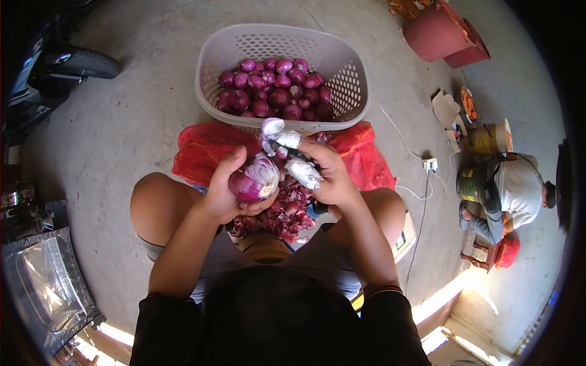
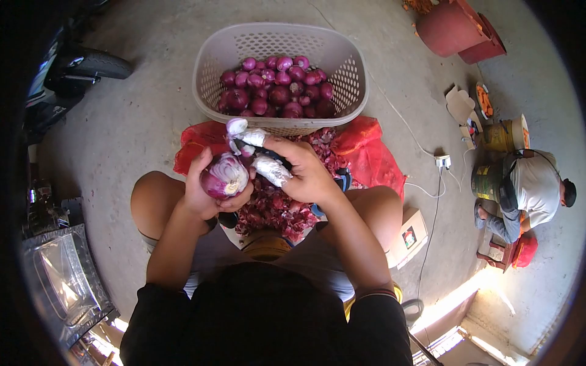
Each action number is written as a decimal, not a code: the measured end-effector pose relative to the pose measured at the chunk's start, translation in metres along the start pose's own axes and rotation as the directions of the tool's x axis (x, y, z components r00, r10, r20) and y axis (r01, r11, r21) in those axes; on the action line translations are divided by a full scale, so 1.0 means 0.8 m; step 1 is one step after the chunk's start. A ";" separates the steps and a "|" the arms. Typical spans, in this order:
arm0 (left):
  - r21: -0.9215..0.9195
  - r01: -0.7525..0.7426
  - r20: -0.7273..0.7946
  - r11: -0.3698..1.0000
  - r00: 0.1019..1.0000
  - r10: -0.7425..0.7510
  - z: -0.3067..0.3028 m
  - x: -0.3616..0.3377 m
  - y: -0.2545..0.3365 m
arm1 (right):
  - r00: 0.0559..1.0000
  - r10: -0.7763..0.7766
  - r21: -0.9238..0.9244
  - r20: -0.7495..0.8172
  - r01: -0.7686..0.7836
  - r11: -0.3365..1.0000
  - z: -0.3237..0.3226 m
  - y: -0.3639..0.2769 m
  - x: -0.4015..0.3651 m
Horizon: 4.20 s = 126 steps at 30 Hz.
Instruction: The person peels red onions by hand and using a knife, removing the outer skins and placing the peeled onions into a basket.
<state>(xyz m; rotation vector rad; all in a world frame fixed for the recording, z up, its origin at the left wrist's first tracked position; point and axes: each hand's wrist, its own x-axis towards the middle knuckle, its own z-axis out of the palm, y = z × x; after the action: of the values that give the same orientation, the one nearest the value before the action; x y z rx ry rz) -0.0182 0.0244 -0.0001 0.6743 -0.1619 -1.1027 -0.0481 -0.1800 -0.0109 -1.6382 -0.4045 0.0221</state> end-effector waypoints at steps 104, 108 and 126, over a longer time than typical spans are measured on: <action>0.518 0.805 -0.765 -0.289 0.587 0.264 -0.243 0.026 -0.050 | 0.890 0.438 -0.788 0.125 -0.179 0.589 -0.031 -0.009 -0.005; 0.572 0.801 -0.532 -0.176 0.525 0.665 -0.231 0.010 -0.071 | 0.903 0.411 -0.779 0.128 -0.165 0.605 -0.028 -0.008 -0.009; 0.627 0.757 -0.622 0.183 0.346 0.703 -0.298 0.028 -0.127 | 0.891 0.429 -0.790 0.151 -0.152 0.594 -0.027 -0.006 -0.011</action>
<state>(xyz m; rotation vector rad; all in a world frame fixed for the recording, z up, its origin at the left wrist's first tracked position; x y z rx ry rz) 0.0196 0.0775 -0.2519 2.6417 0.2637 -0.1580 -0.0521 -0.2027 -0.0055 -2.5702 -0.4112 0.4447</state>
